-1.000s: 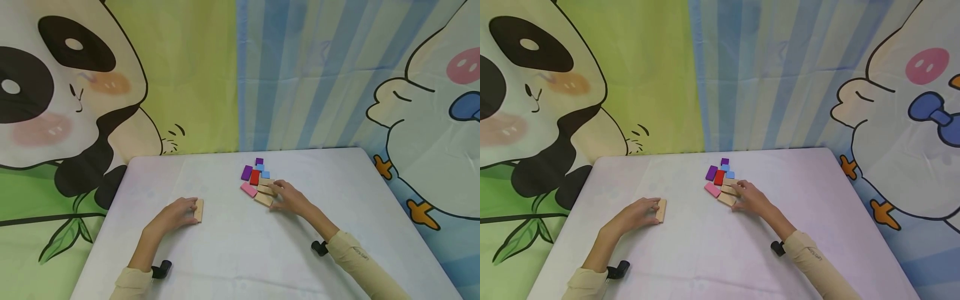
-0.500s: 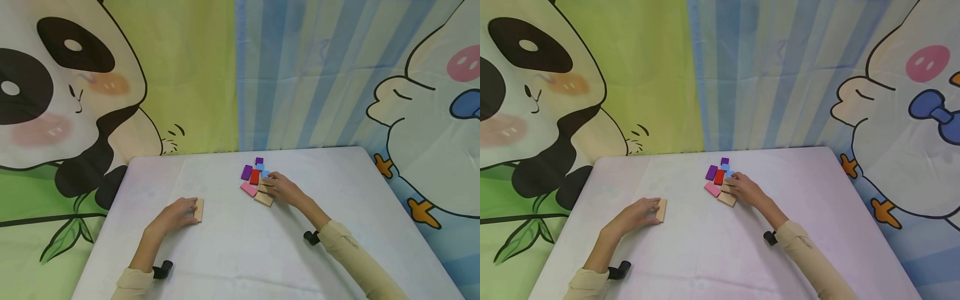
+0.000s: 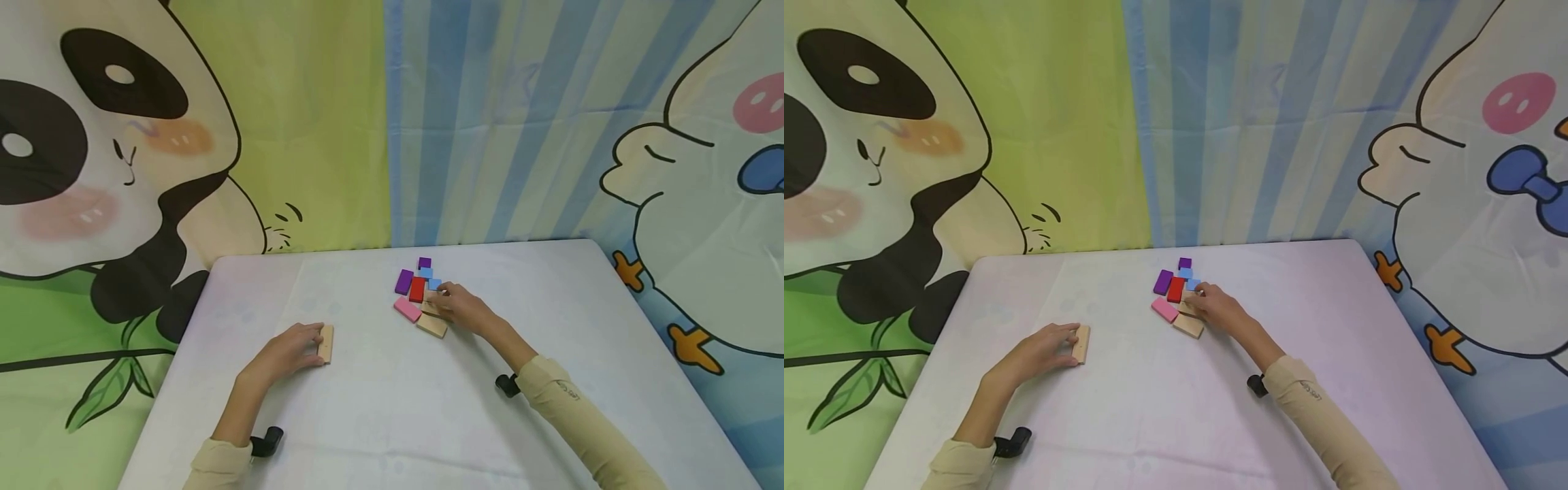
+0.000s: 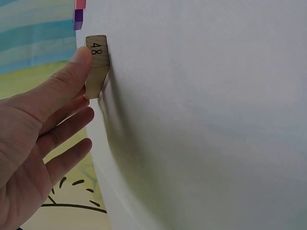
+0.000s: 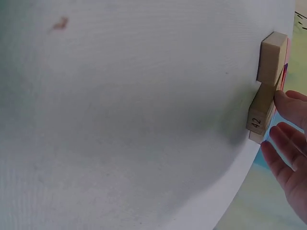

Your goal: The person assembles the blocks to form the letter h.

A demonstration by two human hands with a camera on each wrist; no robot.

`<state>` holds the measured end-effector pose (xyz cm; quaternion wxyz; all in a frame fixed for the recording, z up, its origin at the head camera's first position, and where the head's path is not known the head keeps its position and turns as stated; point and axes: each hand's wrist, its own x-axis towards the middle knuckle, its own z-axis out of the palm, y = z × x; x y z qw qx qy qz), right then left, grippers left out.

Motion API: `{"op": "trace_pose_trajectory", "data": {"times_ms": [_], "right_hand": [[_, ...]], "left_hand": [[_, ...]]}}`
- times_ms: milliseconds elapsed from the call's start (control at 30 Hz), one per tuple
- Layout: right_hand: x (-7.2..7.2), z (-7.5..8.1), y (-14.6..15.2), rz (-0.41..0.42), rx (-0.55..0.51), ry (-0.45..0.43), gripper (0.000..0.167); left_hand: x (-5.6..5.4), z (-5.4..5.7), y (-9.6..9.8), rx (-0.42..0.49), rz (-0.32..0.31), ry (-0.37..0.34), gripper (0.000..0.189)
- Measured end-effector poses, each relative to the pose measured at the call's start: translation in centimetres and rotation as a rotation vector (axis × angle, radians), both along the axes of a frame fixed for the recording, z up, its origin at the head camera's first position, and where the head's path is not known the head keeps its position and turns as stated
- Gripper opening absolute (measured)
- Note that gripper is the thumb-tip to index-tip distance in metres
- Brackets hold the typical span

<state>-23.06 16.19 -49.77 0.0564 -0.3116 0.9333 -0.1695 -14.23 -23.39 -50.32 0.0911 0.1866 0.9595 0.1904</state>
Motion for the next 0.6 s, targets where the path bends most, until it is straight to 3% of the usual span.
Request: {"op": "trace_pose_trajectory", "data": {"times_ms": [267,500,600], "right_hand": [[-0.01,-0.66,0.18,0.053,-0.09,-0.008,0.028],[0.07,-0.7,0.18,0.073,-0.082,0.003,0.026],[0.17,-0.6,0.2,0.123,-0.061,0.024,0.026]], "left_hand": [[0.06,-0.06,-0.08,-0.001,-0.007,0.011,0.042],[0.19,0.15,-0.09,0.01,-0.005,0.015,0.042],[0.19,0.16,-0.02,0.003,-0.005,0.012,0.043]]}}
